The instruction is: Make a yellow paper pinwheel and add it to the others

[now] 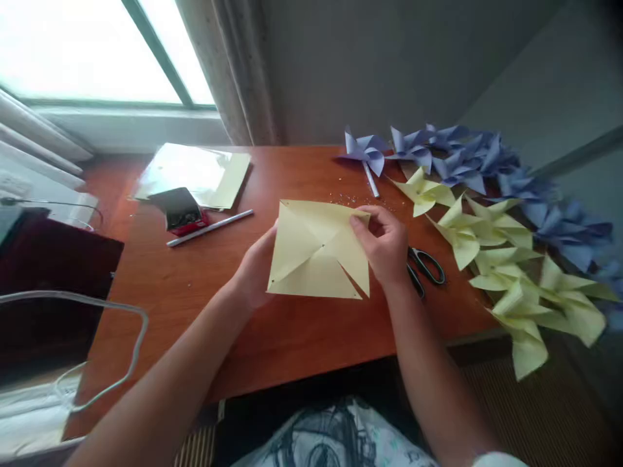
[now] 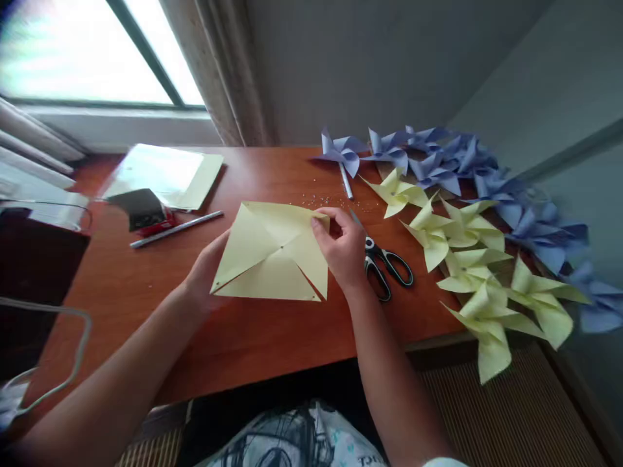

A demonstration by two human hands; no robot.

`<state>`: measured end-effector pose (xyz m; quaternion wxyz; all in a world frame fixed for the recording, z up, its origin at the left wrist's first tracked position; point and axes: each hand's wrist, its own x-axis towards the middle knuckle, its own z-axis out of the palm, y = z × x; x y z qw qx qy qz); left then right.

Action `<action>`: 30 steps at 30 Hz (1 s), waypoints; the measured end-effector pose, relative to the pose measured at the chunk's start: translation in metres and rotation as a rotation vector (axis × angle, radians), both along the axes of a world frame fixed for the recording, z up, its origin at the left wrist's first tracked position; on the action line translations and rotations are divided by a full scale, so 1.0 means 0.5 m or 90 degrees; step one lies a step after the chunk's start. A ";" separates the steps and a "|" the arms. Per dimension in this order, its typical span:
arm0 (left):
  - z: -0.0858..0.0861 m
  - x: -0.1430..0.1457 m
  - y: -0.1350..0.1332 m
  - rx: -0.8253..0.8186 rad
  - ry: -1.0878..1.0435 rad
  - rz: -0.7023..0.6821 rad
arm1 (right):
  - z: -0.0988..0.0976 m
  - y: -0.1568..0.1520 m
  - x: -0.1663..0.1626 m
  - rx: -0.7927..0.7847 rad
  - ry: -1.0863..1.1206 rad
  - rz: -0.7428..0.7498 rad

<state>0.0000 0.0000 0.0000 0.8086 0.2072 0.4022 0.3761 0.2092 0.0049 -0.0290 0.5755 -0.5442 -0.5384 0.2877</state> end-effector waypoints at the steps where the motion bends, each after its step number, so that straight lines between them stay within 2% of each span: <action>1: -0.004 -0.004 0.003 0.000 -0.014 -0.008 | -0.001 0.000 0.000 0.001 -0.007 -0.006; 5: -0.012 -0.014 0.008 0.005 -0.035 -0.047 | -0.001 0.001 0.002 0.000 -0.027 -0.022; 9: -0.011 -0.013 0.000 0.013 0.002 -0.083 | 0.001 0.000 0.001 -0.008 -0.028 -0.021; 14: -0.016 -0.007 -0.005 0.024 0.066 -0.057 | 0.002 -0.002 0.000 -0.009 -0.033 -0.022; 30: -0.013 -0.008 -0.003 0.009 0.059 -0.049 | 0.002 -0.003 -0.002 -0.009 -0.015 -0.014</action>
